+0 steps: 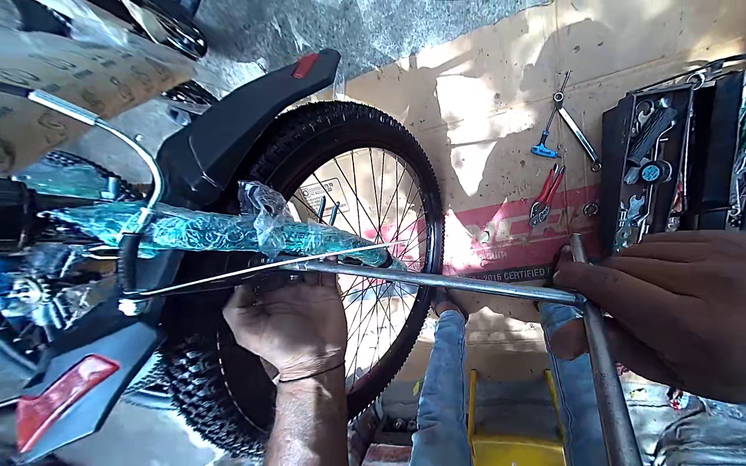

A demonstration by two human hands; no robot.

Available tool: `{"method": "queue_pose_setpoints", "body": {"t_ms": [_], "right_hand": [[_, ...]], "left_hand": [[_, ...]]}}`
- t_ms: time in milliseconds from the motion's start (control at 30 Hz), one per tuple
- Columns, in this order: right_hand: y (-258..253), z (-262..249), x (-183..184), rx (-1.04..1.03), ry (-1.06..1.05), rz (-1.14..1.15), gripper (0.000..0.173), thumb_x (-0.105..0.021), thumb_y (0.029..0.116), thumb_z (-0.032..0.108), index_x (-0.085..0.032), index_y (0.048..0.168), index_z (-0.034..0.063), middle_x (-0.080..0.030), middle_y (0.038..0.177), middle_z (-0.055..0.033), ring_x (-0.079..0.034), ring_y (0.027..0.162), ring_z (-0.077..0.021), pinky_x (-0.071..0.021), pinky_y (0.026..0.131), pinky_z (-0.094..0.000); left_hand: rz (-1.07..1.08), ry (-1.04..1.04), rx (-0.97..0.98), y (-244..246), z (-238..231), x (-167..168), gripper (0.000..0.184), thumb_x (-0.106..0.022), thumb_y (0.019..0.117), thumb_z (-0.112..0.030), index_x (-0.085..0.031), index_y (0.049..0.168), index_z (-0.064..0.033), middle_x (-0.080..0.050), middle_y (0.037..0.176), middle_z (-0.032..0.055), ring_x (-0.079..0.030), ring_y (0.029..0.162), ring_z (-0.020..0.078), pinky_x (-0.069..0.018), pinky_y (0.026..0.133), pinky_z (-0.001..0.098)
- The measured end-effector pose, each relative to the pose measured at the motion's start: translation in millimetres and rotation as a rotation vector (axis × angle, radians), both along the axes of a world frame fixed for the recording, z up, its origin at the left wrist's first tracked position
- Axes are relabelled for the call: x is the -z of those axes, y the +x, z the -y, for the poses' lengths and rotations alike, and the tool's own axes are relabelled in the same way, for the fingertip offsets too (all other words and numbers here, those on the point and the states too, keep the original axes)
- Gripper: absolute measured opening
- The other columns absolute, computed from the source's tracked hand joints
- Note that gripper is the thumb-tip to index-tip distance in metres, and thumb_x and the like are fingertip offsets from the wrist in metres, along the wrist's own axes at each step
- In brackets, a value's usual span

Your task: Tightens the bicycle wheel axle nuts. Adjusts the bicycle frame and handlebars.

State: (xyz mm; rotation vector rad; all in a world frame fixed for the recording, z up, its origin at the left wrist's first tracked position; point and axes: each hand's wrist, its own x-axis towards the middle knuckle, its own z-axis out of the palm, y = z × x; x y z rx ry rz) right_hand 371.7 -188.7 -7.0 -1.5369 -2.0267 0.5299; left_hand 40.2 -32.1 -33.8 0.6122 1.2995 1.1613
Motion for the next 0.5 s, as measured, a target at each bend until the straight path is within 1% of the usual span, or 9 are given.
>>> {"method": "queue_pose_setpoints", "body": {"t_ms": [33, 100, 200, 300, 367, 400, 433, 467, 500], "right_hand": [[0, -3, -5, 0.003, 0.003, 0.01, 0.036, -0.053, 0.1011, 0.042, -0.069, 0.097, 0.0094, -0.055, 0.062, 0.002, -0.054, 0.054, -0.0151, -0.0424, 0.049, -0.0332], [3, -6, -10, -0.006, -0.006, 0.035, 0.037, -0.052, 0.1011, 0.043, -0.067, 0.097, 0.0093, -0.053, 0.062, 0.0014, -0.052, 0.054, -0.0161, -0.042, 0.049, -0.0345], [2, -2, -8, -0.001, -0.019, 0.054, 0.04, -0.05, 0.1021, 0.044, -0.069, 0.102, 0.0083, -0.058, 0.066, 0.0002, -0.056, 0.057, -0.0173, -0.0448, 0.051, -0.0352], [0, -2, -6, 0.013, 0.008, 0.071, 0.044, -0.046, 0.1035, 0.046, -0.067, 0.097, 0.0087, -0.056, 0.065, -0.0002, -0.055, 0.056, -0.0176, -0.0426, 0.049, -0.0348], [2, -8, -6, 0.001, 0.027, 0.076, 0.045, -0.042, 0.105, 0.046, -0.066, 0.095, 0.0093, -0.056, 0.063, 0.0, -0.056, 0.055, -0.0172, -0.0439, 0.049, -0.0346], [3, -11, -4, 0.015, 0.031, 0.054, 0.046, -0.041, 0.1054, 0.045, -0.066, 0.092, 0.0095, -0.056, 0.062, 0.0006, -0.056, 0.055, -0.0158, -0.0434, 0.048, -0.0335], [2, -13, -2, 0.05, 0.02, 0.004, 0.046, -0.04, 0.1056, 0.044, -0.067, 0.088, 0.01, -0.055, 0.061, 0.0021, -0.054, 0.053, -0.0129, -0.041, 0.046, -0.0314], [0, -13, 1, 0.101, -0.014, -0.072, 0.045, -0.04, 0.1048, 0.041, -0.067, 0.085, 0.0115, -0.054, 0.06, 0.0046, -0.052, 0.052, -0.0084, -0.0393, 0.046, -0.0282], [-3, -11, 2, 0.152, -0.09, -0.175, 0.044, -0.038, 0.1063, 0.041, -0.065, 0.083, 0.015, -0.052, 0.06, 0.0083, -0.05, 0.051, -0.0029, -0.0382, 0.045, -0.024]], "left_hand": [[0.013, 0.007, -0.009, 0, 0, 1, 0.052, -0.01, 0.1049, -0.044, -0.054, 0.115, -0.0174, -0.065, 0.113, 0.0042, -0.063, 0.114, 0.0221, -0.0461, 0.106, 0.0517], [-0.001, 0.017, -0.055, 3, -1, 3, 0.05, -0.012, 0.106, -0.044, -0.055, 0.112, -0.018, -0.067, 0.107, 0.0039, -0.065, 0.108, 0.0223, -0.0489, 0.101, 0.0523], [-0.076, 0.022, -0.073, 5, -3, 6, 0.043, -0.016, 0.1066, -0.041, -0.053, 0.11, -0.0194, -0.066, 0.105, 0.002, -0.065, 0.105, 0.0205, -0.0499, 0.1, 0.0509], [-0.158, 0.033, -0.057, 3, -2, 6, 0.038, -0.017, 0.1073, -0.035, -0.051, 0.11, -0.0196, -0.064, 0.106, 0.0008, -0.065, 0.103, 0.0188, -0.0517, 0.097, 0.0469], [-0.169, 0.029, -0.065, 2, -2, 6, 0.036, -0.019, 0.1064, -0.033, -0.052, 0.11, -0.0193, -0.064, 0.107, 0.001, -0.065, 0.102, 0.0192, -0.0526, 0.094, 0.0469], [-0.163, 0.032, -0.074, 2, -2, 6, 0.036, -0.019, 0.1061, -0.032, -0.052, 0.11, -0.0185, -0.065, 0.107, 0.0018, -0.066, 0.102, 0.0201, -0.0525, 0.094, 0.0477], [-0.152, 0.039, -0.088, 3, -3, 7, 0.037, -0.018, 0.1065, -0.032, -0.052, 0.109, -0.0183, -0.066, 0.105, 0.0019, -0.066, 0.101, 0.02, -0.0527, 0.095, 0.0472], [-0.147, 0.049, -0.102, 5, -3, 8, 0.038, -0.017, 0.1068, -0.032, -0.053, 0.108, -0.018, -0.066, 0.103, 0.0018, -0.067, 0.1, 0.0194, -0.0533, 0.094, 0.0465], [-0.149, 0.06, -0.123, 6, -3, 9, 0.038, -0.018, 0.1069, -0.031, -0.053, 0.107, -0.0176, -0.066, 0.101, 0.0016, -0.067, 0.098, 0.0187, -0.0535, 0.093, 0.0455]]}}
